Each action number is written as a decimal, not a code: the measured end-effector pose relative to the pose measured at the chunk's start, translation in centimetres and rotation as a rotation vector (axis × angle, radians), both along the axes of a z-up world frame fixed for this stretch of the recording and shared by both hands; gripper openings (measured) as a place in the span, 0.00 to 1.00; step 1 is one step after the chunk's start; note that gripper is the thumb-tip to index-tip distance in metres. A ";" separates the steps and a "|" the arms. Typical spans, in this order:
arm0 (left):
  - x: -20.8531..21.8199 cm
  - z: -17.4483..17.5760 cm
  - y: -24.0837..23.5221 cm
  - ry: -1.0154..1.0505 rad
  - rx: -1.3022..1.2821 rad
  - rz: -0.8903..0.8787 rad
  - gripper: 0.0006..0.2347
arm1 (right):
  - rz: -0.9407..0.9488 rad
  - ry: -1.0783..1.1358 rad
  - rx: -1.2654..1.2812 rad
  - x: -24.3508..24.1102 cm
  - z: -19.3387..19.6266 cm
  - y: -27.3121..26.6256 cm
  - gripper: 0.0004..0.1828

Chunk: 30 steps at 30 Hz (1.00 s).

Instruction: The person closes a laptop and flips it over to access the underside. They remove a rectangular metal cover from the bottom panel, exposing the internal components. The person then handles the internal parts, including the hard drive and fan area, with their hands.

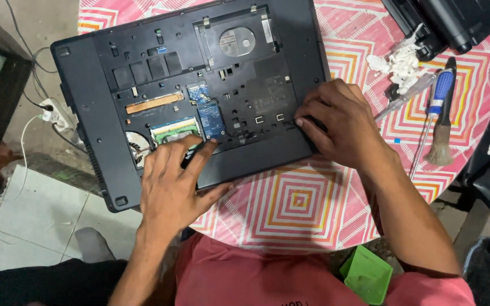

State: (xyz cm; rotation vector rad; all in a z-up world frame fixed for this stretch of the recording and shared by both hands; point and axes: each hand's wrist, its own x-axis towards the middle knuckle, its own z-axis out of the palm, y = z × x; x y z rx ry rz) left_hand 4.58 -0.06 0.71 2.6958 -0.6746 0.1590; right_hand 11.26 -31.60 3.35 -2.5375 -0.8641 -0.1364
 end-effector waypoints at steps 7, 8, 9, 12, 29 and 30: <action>0.1 0.1 0.0 0.027 0.006 -0.005 0.30 | -0.029 -0.022 0.003 -0.8 0.1 -0.1 0.05; 0.2 0.1 0.0 0.014 0.001 -0.005 0.30 | -0.038 -0.017 -0.001 -0.8 0.0 -0.2 0.05; 0.1 0.2 0.0 0.003 -0.002 -0.004 0.29 | -0.046 -0.009 -0.005 -0.9 -0.2 -0.1 0.05; 0.1 0.1 0.0 -0.003 -0.009 -0.005 0.29 | -0.039 -0.014 0.013 -1.0 -0.1 0.1 0.05; 0.3 0.4 0.0 0.032 -0.039 0.002 0.29 | -0.003 0.092 -0.010 -0.3 0.9 0.5 0.03; 0.3 0.5 0.0 0.045 -0.040 0.004 0.30 | -0.005 0.098 -0.011 -0.3 0.8 0.5 0.04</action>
